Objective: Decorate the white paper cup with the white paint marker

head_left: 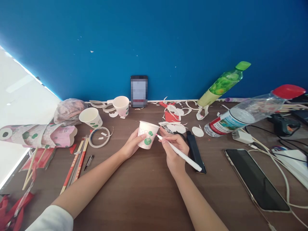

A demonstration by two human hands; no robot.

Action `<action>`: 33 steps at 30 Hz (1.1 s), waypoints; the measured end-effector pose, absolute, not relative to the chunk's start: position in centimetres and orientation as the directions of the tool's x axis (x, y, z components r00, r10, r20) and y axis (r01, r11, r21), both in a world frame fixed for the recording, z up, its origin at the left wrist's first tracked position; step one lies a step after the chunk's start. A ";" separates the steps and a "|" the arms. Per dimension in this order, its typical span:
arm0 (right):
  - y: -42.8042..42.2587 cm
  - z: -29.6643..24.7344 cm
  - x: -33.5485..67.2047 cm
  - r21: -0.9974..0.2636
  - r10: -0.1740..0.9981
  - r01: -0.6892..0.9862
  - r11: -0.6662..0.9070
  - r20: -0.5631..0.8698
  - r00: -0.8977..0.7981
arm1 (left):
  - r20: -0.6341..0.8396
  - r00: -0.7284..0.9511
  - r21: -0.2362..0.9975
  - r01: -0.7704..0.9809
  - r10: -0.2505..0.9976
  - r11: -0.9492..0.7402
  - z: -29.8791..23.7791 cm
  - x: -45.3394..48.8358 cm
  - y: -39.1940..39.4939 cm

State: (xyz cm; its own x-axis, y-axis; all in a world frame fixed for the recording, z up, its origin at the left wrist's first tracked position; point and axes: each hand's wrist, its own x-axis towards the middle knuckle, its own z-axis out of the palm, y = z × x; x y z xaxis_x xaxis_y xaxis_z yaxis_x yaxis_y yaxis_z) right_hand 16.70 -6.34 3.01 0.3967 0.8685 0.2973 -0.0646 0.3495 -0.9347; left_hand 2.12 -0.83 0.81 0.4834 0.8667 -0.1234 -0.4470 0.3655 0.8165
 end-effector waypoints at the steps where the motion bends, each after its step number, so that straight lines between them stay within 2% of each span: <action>1: -6.3 2.9 16.7 -0.938 0.868 -0.061 0.340 0.288 0.404 | -0.124 0.485 0.816 -0.447 0.866 0.367 0.8 2.1 -0.8; 22: -6.4 3.6 16.4 -0.962 0.873 -0.021 0.274 0.239 0.425 | -0.114 0.509 0.812 -0.448 0.853 0.375 0.9 2.1 -0.8; 33: -6.2 3.4 16.5 -0.946 0.878 -0.068 0.316 0.265 0.398 | -0.141 0.505 0.797 -0.452 0.851 0.401 0.8 2.1 -0.8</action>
State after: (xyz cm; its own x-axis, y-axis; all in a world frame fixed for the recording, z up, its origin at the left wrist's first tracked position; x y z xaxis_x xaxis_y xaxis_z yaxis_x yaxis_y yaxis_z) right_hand 16.54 -6.24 3.41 0.3982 0.8783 0.2647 -0.0677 0.3159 -0.9464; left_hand 2.13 -0.79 0.81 0.5049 0.8515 -0.1415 -0.4522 0.4005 0.7969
